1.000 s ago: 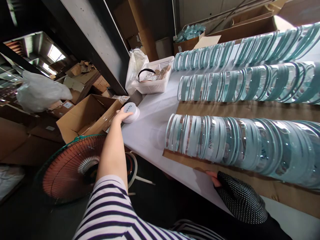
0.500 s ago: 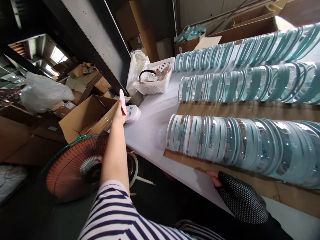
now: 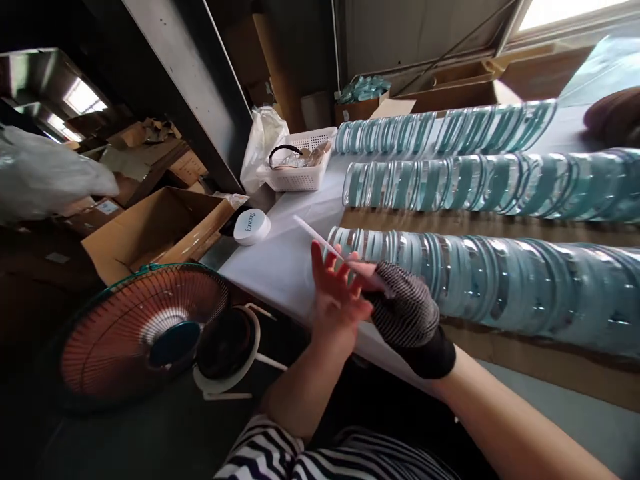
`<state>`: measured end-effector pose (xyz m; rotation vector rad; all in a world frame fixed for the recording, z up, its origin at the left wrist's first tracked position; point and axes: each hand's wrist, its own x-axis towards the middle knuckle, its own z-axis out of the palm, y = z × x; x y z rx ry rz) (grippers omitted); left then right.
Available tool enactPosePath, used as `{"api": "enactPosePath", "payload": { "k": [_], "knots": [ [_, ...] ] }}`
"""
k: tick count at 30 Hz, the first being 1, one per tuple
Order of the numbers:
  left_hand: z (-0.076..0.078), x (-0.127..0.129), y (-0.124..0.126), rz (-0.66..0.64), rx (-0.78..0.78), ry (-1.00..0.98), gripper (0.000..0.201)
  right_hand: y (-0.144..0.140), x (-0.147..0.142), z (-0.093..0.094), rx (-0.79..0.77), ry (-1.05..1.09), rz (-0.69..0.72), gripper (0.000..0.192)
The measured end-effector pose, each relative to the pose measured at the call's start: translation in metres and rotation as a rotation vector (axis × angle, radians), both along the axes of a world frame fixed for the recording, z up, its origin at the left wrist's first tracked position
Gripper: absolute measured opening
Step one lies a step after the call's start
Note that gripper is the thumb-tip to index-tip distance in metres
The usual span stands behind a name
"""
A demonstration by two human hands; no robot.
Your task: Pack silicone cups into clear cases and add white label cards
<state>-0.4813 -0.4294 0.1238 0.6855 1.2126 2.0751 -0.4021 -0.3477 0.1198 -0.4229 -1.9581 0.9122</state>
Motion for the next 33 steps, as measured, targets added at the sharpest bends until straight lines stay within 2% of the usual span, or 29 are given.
{"api": "enactPosePath", "payload": {
  "k": [3,4,6,8,11,14,20,24,26,29,31,33],
  "knots": [
    [0.001,-0.006,0.001,0.039,-0.044,-0.093,0.039,0.010,0.016,0.004,-0.509,0.024,-0.022,0.029],
    [0.002,-0.010,0.000,0.054,-0.061,-0.096,0.027,0.010,0.022,0.007,-0.625,0.065,0.036,0.030],
    [0.002,-0.015,-0.002,0.108,-0.072,-0.055,0.023,0.008,0.033,0.013,-0.758,0.158,0.141,0.031],
    [0.001,-0.016,-0.003,0.145,-0.071,0.005,0.025,0.005,0.040,0.016,-0.782,0.238,0.137,0.032],
    [-0.002,-0.013,-0.005,0.162,-0.077,0.083,0.026,0.004,0.047,0.014,-0.725,0.309,0.009,0.026],
    [-0.002,-0.008,-0.008,0.092,-0.095,0.118,0.026,0.005,0.049,0.006,-0.751,0.329,-0.040,0.026],
    [0.001,-0.001,-0.011,-0.140,-0.005,0.153,0.050,0.000,0.047,-0.008,-0.979,0.357,0.100,0.045],
    [-0.006,0.001,-0.012,-0.177,-0.014,0.145,0.058,-0.008,0.044,-0.008,-1.124,0.325,0.188,0.051],
    [-0.011,-0.002,-0.013,-0.188,-0.022,0.153,0.054,-0.010,0.045,-0.009,-1.172,0.322,0.240,0.048],
    [-0.011,-0.017,-0.014,-0.063,-0.050,0.216,0.030,-0.010,0.050,-0.013,-1.176,0.310,0.247,0.036],
    [-0.002,-0.034,-0.011,0.078,-0.051,0.289,0.022,-0.008,0.054,-0.016,-1.132,0.334,0.137,0.028],
    [0.011,-0.052,-0.006,0.205,-0.018,0.377,0.023,-0.006,0.051,-0.017,-1.092,0.402,-0.001,0.026]
  ]
}}
